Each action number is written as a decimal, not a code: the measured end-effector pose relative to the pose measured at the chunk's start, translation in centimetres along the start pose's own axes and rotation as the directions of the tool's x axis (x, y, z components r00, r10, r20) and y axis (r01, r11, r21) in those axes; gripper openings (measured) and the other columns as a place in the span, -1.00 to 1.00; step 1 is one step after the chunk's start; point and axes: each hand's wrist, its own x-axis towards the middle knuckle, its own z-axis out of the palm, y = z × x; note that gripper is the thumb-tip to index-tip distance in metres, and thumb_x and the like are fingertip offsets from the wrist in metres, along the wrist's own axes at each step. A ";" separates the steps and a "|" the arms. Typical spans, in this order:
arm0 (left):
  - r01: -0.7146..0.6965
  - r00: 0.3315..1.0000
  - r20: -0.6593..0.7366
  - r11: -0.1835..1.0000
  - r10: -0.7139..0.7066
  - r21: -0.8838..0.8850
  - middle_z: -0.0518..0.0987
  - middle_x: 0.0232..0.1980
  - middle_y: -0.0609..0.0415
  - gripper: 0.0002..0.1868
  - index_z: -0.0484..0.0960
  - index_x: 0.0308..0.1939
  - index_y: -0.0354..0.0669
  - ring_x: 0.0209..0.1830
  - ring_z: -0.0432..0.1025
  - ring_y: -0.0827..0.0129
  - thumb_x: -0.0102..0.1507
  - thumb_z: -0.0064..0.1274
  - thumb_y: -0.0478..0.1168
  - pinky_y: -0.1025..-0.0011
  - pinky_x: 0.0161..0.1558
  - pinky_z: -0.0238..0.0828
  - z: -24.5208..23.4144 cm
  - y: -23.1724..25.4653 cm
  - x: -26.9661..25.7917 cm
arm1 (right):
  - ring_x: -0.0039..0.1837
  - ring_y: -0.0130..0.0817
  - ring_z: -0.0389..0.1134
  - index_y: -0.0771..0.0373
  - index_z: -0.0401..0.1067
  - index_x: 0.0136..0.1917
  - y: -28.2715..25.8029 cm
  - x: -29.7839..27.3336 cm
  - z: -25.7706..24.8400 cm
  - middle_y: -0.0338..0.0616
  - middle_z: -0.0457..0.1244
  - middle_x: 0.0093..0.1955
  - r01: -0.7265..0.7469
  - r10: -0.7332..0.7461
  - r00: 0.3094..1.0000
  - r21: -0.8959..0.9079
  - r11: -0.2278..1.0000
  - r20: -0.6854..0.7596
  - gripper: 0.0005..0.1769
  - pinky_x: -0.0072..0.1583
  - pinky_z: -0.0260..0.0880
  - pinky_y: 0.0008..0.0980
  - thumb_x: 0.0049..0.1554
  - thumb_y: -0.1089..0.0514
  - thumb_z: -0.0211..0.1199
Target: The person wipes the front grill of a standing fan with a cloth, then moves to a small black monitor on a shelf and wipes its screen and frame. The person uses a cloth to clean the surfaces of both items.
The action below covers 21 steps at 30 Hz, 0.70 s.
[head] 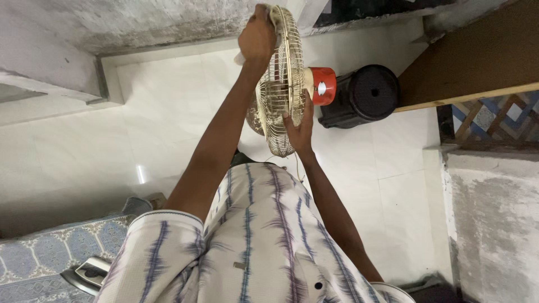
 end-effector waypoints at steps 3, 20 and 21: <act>-0.013 1.000 0.027 1.000 0.013 -0.008 0.67 -0.33 -0.14 -0.63 0.31 0.05 -0.09 -0.56 0.59 0.05 0.27 -0.04 -0.03 0.12 -0.67 0.43 -2.8 0.5 -2.4 | 0.62 0.00 0.06 0.42 -0.11 0.65 0.7 0.1 0.2 0.24 0.01 0.60 -0.011 0.011 1.000 -0.011 1.000 -0.004 -0.17 0.59 0.08 -0.09 0.32 0.17 0.25; -0.199 0.971 0.055 0.913 0.233 -0.356 0.69 -0.14 -0.16 -0.74 0.43 0.08 -0.09 -0.36 0.58 -0.10 0.37 0.02 -0.11 0.05 -0.41 0.46 -19.4 10.1 -16.2 | 0.73 -0.05 -0.01 0.30 -0.07 0.68 0.7 -3.2 -2.1 0.10 -0.06 0.71 0.040 -0.028 0.997 0.175 0.984 -0.070 -0.30 0.66 0.11 -0.12 0.43 0.07 0.13; -0.153 0.965 0.142 0.913 0.221 -0.379 0.68 -0.13 -0.13 -0.73 0.43 0.09 -0.09 -0.41 0.58 -0.04 0.39 -0.01 -0.07 0.09 -0.42 0.45 -19.5 11.2 -16.7 | 0.72 -0.08 0.01 0.30 -0.06 0.69 0.6 -3.5 -2.8 0.08 -0.04 0.71 0.022 -0.006 0.998 0.249 0.968 -0.064 -0.30 0.66 0.11 -0.16 0.43 0.05 0.11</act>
